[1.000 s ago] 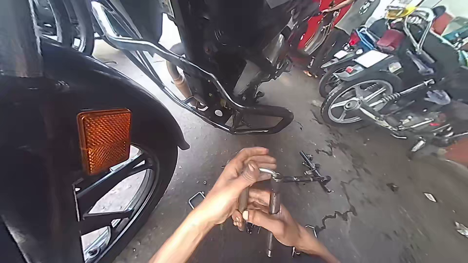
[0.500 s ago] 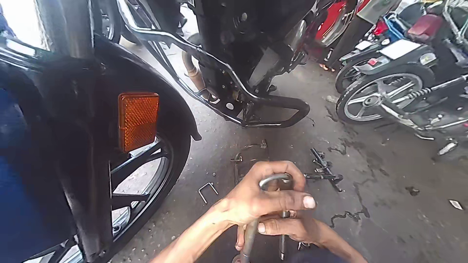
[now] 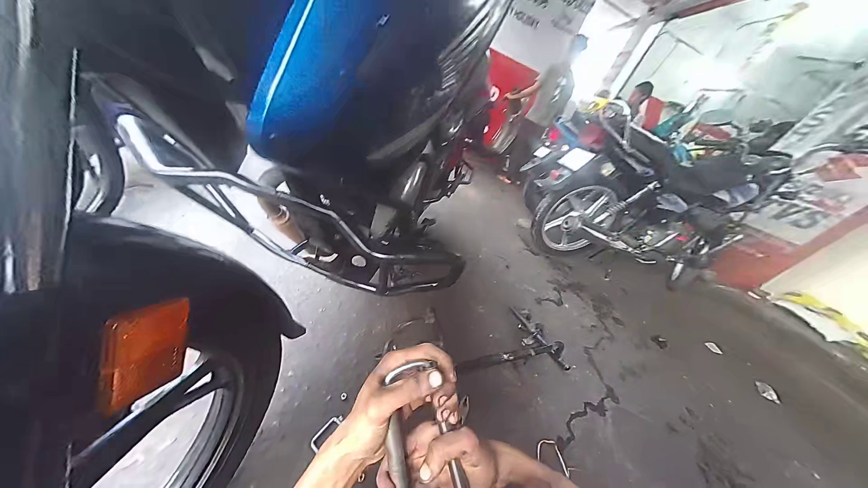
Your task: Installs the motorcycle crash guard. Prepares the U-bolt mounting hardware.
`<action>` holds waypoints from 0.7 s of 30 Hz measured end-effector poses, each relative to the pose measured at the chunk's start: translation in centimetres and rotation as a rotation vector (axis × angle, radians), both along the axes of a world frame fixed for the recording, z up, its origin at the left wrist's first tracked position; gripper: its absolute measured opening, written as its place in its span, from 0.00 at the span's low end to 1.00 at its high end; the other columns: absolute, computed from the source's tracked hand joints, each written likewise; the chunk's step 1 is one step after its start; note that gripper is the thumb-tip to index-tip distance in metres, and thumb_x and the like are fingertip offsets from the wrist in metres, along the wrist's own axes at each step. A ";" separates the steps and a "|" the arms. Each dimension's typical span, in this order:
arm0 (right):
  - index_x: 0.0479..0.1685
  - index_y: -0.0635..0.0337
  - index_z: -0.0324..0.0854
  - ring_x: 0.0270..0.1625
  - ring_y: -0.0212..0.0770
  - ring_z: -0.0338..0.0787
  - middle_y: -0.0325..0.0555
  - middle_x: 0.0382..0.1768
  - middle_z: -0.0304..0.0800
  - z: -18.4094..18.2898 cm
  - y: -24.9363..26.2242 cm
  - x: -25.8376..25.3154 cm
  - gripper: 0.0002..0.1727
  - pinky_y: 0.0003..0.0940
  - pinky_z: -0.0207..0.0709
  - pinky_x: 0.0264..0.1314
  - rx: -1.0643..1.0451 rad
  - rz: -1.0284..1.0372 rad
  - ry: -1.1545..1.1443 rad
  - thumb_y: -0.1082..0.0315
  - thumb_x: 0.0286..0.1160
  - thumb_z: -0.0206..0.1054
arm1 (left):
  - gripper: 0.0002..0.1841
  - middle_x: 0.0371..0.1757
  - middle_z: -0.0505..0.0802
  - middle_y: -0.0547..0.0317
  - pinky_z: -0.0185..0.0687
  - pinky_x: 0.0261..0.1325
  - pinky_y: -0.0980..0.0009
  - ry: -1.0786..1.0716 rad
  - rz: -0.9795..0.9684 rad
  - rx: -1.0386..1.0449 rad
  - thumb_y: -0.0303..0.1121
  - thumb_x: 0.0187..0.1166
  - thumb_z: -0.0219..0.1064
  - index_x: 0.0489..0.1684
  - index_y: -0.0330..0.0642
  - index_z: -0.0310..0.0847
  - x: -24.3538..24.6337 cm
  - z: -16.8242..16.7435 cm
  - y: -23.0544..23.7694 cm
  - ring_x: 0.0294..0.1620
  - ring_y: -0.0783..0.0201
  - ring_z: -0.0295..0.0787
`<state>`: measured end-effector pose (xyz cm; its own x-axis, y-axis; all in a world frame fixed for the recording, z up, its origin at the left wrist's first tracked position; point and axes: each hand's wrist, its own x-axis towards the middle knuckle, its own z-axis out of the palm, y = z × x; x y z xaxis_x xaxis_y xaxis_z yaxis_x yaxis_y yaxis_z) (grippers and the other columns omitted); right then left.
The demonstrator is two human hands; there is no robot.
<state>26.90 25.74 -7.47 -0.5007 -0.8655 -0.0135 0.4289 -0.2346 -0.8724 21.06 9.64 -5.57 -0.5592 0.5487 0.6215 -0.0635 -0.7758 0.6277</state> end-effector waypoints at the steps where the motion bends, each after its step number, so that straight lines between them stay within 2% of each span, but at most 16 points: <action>1: 0.47 0.47 0.87 0.48 0.32 0.91 0.34 0.44 0.92 -0.2 -0.1 -0.1 0.16 0.35 0.83 0.54 -0.015 -0.025 0.019 0.64 0.74 0.52 | 0.17 0.32 0.88 0.61 0.87 0.46 0.65 -0.010 -0.008 -0.004 0.45 0.84 0.65 0.54 0.41 0.87 -0.2 0.1 0.0 0.34 0.65 0.87; 3: 0.44 0.45 0.88 0.47 0.28 0.90 0.30 0.42 0.93 -0.1 0.0 0.0 0.16 0.31 0.83 0.52 -0.013 -0.079 0.074 0.65 0.73 0.52 | 0.21 0.37 0.90 0.55 0.88 0.51 0.61 -0.028 -0.041 -0.001 0.46 0.84 0.66 0.63 0.40 0.86 0.0 0.5 0.1 0.39 0.60 0.90; 6: 0.43 0.45 0.89 0.47 0.24 0.89 0.27 0.42 0.93 1.2 0.2 0.4 0.16 0.26 0.81 0.52 -0.003 -0.152 0.180 0.67 0.72 0.54 | 0.28 0.54 0.93 0.43 0.84 0.69 0.51 -0.016 -0.198 0.013 0.47 0.82 0.67 0.75 0.37 0.78 0.4 0.6 -0.3 0.57 0.49 0.91; 7: 0.42 0.43 0.91 0.46 0.20 0.89 0.24 0.41 0.93 1.8 0.3 0.5 0.15 0.22 0.81 0.52 -0.012 -0.180 0.220 0.68 0.73 0.56 | 0.28 0.58 0.92 0.43 0.83 0.70 0.53 -0.001 -0.232 0.003 0.45 0.82 0.67 0.76 0.38 0.77 0.7 0.7 -0.4 0.60 0.51 0.91; 8: 0.41 0.42 0.90 0.45 0.19 0.88 0.23 0.40 0.92 2.2 0.4 0.6 0.14 0.19 0.80 0.51 -0.015 -0.205 0.262 0.69 0.74 0.59 | 0.24 0.56 0.93 0.50 0.84 0.66 0.60 0.004 -0.219 -0.023 0.42 0.81 0.68 0.73 0.41 0.80 1.3 1.0 -0.5 0.56 0.58 0.91; 9: 0.41 0.42 0.90 0.45 0.17 0.88 0.22 0.40 0.92 2.4 0.5 0.7 0.12 0.18 0.80 0.51 -0.005 -0.226 0.306 0.69 0.75 0.61 | 0.17 0.48 0.94 0.62 0.86 0.56 0.70 -0.006 -0.159 -0.054 0.40 0.81 0.69 0.64 0.46 0.85 2.1 1.5 -0.6 0.46 0.70 0.91; 10: 0.41 0.41 0.89 0.45 0.16 0.87 0.20 0.39 0.92 2.5 0.6 0.9 0.10 0.17 0.80 0.51 0.019 -0.252 0.359 0.68 0.76 0.63 | 0.11 0.40 0.94 0.68 0.86 0.47 0.75 -0.031 -0.098 -0.068 0.38 0.79 0.70 0.54 0.47 0.89 2.8 2.0 -0.5 0.38 0.75 0.89; 11: 0.40 0.40 0.89 0.44 0.15 0.86 0.18 0.37 0.91 2.4 0.7 1.2 0.10 0.17 0.79 0.51 0.055 -0.288 0.398 0.68 0.75 0.64 | 0.07 0.35 0.92 0.69 0.85 0.44 0.75 -0.040 -0.055 -0.073 0.35 0.79 0.69 0.47 0.46 0.89 3.3 2.4 -0.4 0.35 0.76 0.88; 13: 0.43 0.40 0.90 0.46 0.15 0.86 0.18 0.39 0.91 2.1 1.0 1.3 0.11 0.19 0.80 0.53 0.069 -0.324 0.451 0.69 0.75 0.65 | 0.06 0.32 0.89 0.69 0.83 0.42 0.75 -0.018 -0.017 -0.069 0.34 0.80 0.67 0.42 0.43 0.87 3.3 2.9 -0.1 0.33 0.75 0.86; 16: 0.41 0.41 0.90 0.43 0.15 0.87 0.19 0.36 0.91 1.8 1.0 1.5 0.11 0.18 0.80 0.50 0.051 -0.371 0.454 0.70 0.73 0.65 | 0.05 0.30 0.88 0.69 0.81 0.39 0.75 -0.023 -0.011 -0.062 0.32 0.81 0.65 0.40 0.41 0.85 3.2 2.8 0.3 0.31 0.75 0.84; 21: 0.35 0.42 0.87 0.35 0.15 0.83 0.19 0.29 0.86 1.5 0.9 1.3 0.09 0.17 0.78 0.42 0.048 -0.373 0.425 0.70 0.68 0.66 | 0.05 0.31 0.90 0.69 0.83 0.40 0.76 -0.088 0.025 -0.084 0.30 0.81 0.65 0.40 0.42 0.88 3.4 2.6 0.3 0.32 0.76 0.86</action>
